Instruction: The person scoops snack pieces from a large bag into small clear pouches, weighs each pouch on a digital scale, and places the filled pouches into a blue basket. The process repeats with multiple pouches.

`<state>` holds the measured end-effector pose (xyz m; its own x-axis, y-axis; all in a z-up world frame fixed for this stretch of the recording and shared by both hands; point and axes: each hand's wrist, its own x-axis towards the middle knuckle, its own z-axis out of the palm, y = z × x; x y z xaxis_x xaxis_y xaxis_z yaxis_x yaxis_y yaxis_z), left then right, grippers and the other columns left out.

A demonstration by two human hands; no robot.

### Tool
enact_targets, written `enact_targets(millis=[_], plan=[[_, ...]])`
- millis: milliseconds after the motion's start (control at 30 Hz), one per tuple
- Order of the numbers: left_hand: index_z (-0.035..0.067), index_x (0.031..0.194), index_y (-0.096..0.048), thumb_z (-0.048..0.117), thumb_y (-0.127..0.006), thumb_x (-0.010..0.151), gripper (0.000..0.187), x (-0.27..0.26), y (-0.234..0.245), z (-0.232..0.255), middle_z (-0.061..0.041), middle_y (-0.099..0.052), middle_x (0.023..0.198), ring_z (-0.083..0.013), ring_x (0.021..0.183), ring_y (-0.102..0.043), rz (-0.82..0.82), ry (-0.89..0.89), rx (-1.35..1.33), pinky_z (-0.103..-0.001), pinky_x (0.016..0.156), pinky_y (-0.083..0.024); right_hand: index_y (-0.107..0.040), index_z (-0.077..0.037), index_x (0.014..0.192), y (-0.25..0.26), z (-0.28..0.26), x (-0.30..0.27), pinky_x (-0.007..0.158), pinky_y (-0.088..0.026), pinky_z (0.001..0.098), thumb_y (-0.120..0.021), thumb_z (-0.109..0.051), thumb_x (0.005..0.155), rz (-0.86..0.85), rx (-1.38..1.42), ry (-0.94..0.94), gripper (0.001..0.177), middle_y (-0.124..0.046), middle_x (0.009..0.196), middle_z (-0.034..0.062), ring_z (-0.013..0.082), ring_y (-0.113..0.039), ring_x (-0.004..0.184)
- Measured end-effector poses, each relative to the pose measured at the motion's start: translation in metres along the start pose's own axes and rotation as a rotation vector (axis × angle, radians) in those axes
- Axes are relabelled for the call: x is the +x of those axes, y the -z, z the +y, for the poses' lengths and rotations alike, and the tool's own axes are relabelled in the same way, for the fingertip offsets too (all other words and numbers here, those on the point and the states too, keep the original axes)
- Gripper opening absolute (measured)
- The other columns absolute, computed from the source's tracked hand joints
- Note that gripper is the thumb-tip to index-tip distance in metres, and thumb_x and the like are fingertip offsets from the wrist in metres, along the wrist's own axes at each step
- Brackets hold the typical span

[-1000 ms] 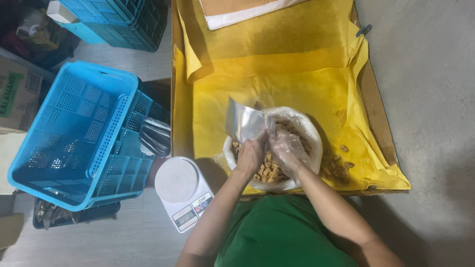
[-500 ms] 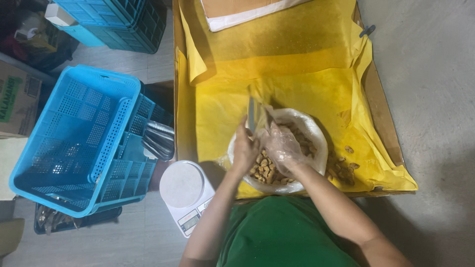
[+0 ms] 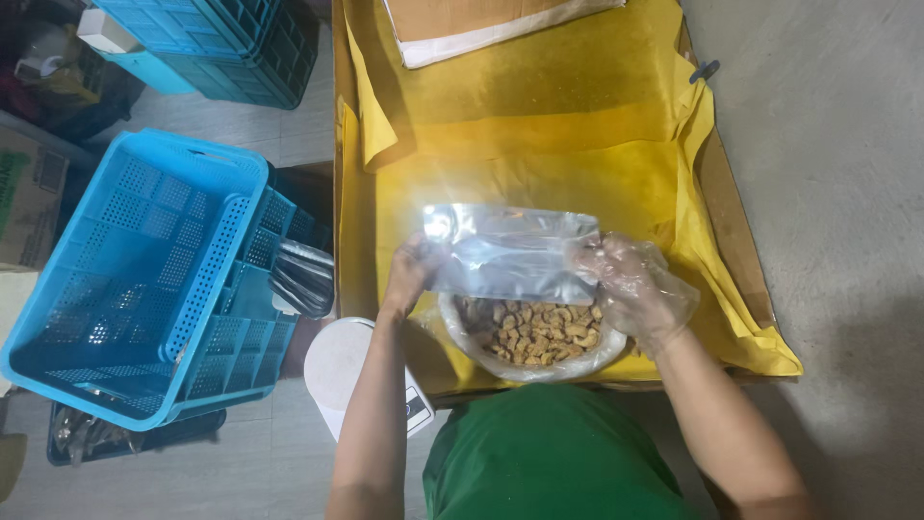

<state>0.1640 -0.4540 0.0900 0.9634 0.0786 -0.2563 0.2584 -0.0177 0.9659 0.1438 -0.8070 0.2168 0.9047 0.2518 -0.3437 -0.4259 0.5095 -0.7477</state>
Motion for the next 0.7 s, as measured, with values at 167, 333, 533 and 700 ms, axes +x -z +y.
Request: enact_targets(millis=[167, 333, 533, 700], plan=[[0.003, 0.122, -0.065, 0.024, -0.057, 0.096, 0.034, -0.003, 0.005, 0.013, -0.007, -0.074, 0.113, -0.0157, 0.097, -0.074, -0.188, 0.219, -0.757, -0.028, 0.082, -0.062, -0.066, -0.01, 0.11, 0.0, -0.01, -0.002, 0.096, -0.057, 0.0351, -0.07, -0.016, 0.093, 0.095, -0.149, -0.027, 0.019, -0.07, 0.109, 0.0026, 0.015, -0.069, 0.104], [0.004, 0.133, -0.059, 0.015, -0.062, 0.107, 0.029, -0.005, 0.002, -0.004, -0.007, -0.071, 0.113, -0.0133, 0.094, -0.069, -0.297, 0.099, -0.866, -0.027, 0.082, -0.059, -0.066, -0.009, 0.108, -0.004, -0.01, -0.002, 0.091, -0.058, 0.0342, -0.07, -0.011, 0.089, 0.115, -0.097, -0.028, 0.019, -0.071, 0.105, 0.0036, 0.0155, -0.069, 0.1], [0.001, 0.132, -0.058, 0.01, -0.062, 0.104, 0.03, -0.012, -0.014, 0.015, -0.01, -0.072, 0.113, -0.0171, 0.095, -0.07, -0.247, 0.011, -0.776, -0.031, 0.085, -0.059, -0.065, -0.007, 0.113, -0.022, -0.018, -0.008, 0.092, -0.057, 0.0309, -0.068, -0.017, 0.092, 0.006, -0.155, 0.066, 0.024, -0.072, 0.11, 0.0047, 0.0147, -0.071, 0.103], [0.006, 0.136, -0.057, 0.017, -0.056, 0.099, 0.039, -0.025, -0.042, 0.043, -0.008, -0.071, 0.115, -0.0146, 0.096, -0.069, -0.023, -0.038, -0.028, -0.032, 0.08, -0.059, -0.068, 0.0, 0.12, -0.046, -0.029, -0.031, 0.091, -0.057, 0.0277, -0.068, -0.029, 0.095, -0.115, -0.26, 0.178, 0.038, -0.073, 0.115, 0.0107, 0.016, -0.072, 0.103]])
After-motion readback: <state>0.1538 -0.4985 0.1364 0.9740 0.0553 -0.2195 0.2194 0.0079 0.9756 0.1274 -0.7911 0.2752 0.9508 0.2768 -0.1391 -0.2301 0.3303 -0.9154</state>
